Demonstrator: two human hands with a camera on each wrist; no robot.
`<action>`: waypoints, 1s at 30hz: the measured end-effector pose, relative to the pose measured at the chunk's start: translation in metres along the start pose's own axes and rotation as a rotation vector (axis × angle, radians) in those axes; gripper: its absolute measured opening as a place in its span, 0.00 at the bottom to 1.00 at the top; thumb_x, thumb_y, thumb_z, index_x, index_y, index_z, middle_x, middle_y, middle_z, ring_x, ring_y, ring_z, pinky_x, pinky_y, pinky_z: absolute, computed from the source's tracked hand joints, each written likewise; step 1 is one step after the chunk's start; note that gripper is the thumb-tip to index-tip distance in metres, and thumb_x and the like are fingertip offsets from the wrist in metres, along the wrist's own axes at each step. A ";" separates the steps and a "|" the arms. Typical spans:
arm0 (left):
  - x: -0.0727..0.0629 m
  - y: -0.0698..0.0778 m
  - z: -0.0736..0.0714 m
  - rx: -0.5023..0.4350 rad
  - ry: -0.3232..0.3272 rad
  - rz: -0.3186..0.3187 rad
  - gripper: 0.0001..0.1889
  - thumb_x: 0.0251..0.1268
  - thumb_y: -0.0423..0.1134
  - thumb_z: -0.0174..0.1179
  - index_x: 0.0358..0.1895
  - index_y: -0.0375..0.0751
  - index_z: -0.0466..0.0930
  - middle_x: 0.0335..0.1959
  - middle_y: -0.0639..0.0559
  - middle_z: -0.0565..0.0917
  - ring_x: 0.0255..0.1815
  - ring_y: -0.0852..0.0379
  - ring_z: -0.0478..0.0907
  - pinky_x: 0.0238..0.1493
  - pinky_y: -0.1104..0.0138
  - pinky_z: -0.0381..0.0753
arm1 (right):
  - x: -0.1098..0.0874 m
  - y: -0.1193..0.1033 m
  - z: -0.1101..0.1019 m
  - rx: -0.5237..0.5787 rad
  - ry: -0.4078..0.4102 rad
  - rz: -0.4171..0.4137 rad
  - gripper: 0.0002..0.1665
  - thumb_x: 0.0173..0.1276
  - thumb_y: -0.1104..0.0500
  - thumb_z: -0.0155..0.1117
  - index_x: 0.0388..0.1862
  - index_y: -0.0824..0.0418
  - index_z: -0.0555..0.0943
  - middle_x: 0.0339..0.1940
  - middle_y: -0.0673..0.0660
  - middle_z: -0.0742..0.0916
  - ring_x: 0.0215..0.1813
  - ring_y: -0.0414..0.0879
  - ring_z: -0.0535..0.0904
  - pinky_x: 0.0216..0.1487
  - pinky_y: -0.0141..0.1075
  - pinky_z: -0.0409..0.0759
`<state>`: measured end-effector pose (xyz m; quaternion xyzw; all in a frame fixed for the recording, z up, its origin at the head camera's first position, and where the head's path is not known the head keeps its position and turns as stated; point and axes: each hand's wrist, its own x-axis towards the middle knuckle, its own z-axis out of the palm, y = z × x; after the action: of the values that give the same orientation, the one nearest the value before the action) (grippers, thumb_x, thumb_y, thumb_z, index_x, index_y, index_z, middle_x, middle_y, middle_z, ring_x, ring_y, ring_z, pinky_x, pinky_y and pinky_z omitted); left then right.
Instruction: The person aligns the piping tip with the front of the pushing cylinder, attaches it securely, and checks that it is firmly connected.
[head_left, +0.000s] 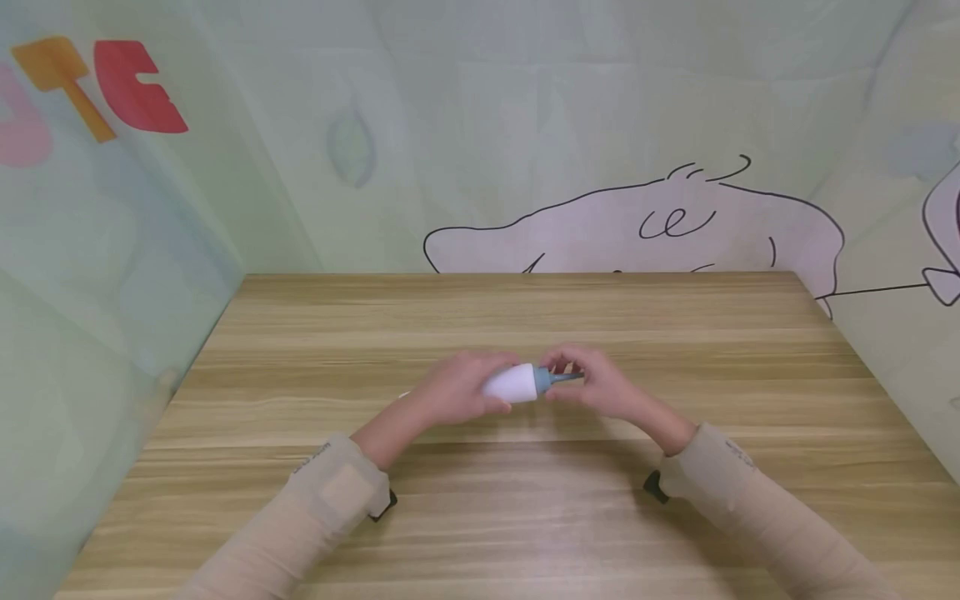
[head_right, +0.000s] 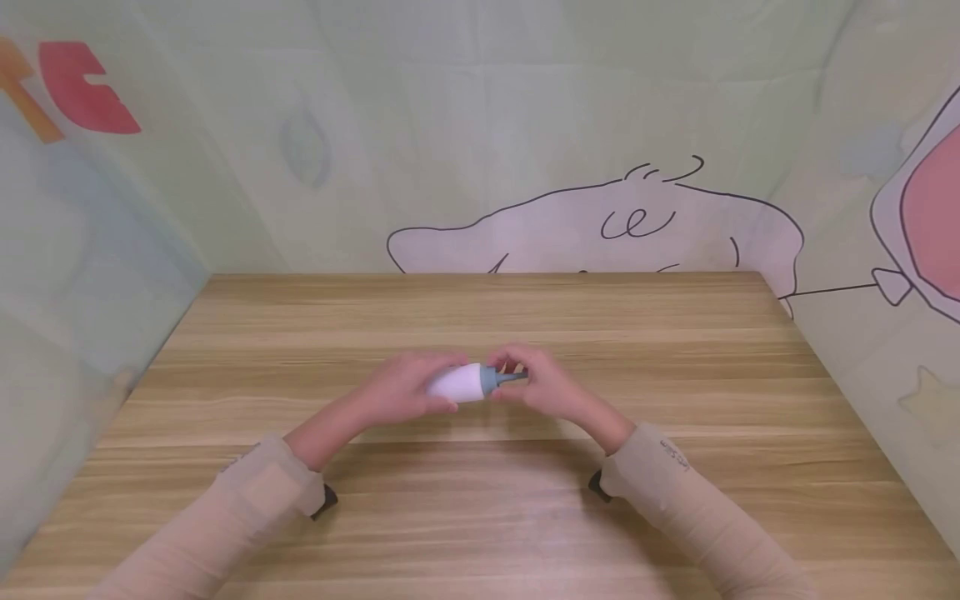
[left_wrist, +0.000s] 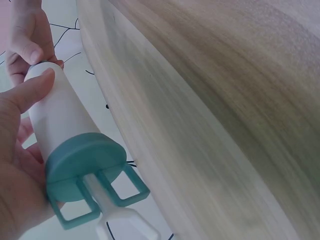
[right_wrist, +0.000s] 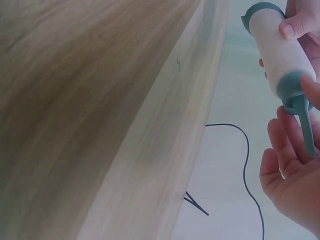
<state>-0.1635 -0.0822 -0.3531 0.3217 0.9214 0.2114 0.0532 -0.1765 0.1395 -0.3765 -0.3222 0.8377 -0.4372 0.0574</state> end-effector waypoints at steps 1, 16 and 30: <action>0.000 0.000 0.000 -0.002 0.002 -0.001 0.26 0.45 0.44 0.66 0.53 0.48 0.72 0.46 0.54 0.80 0.41 0.58 0.75 0.42 0.63 0.75 | 0.000 0.000 0.000 0.003 -0.002 0.013 0.16 0.51 0.63 0.67 0.40 0.60 0.77 0.35 0.53 0.83 0.36 0.43 0.74 0.37 0.34 0.72; -0.001 -0.003 0.004 0.002 0.031 0.007 0.27 0.46 0.44 0.66 0.53 0.48 0.71 0.48 0.53 0.79 0.42 0.57 0.76 0.42 0.63 0.74 | -0.002 0.003 -0.003 -0.040 -0.003 0.003 0.24 0.50 0.62 0.68 0.48 0.62 0.74 0.46 0.56 0.82 0.48 0.50 0.74 0.47 0.44 0.71; -0.001 -0.001 0.004 -0.005 0.029 0.009 0.27 0.46 0.44 0.65 0.54 0.47 0.71 0.47 0.52 0.80 0.42 0.56 0.76 0.41 0.62 0.74 | -0.002 0.001 0.000 0.022 0.022 0.016 0.14 0.54 0.60 0.65 0.42 0.61 0.79 0.41 0.55 0.84 0.44 0.47 0.76 0.50 0.49 0.72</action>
<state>-0.1618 -0.0821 -0.3569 0.3225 0.9201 0.2185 0.0398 -0.1760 0.1412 -0.3773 -0.3099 0.8360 -0.4495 0.0553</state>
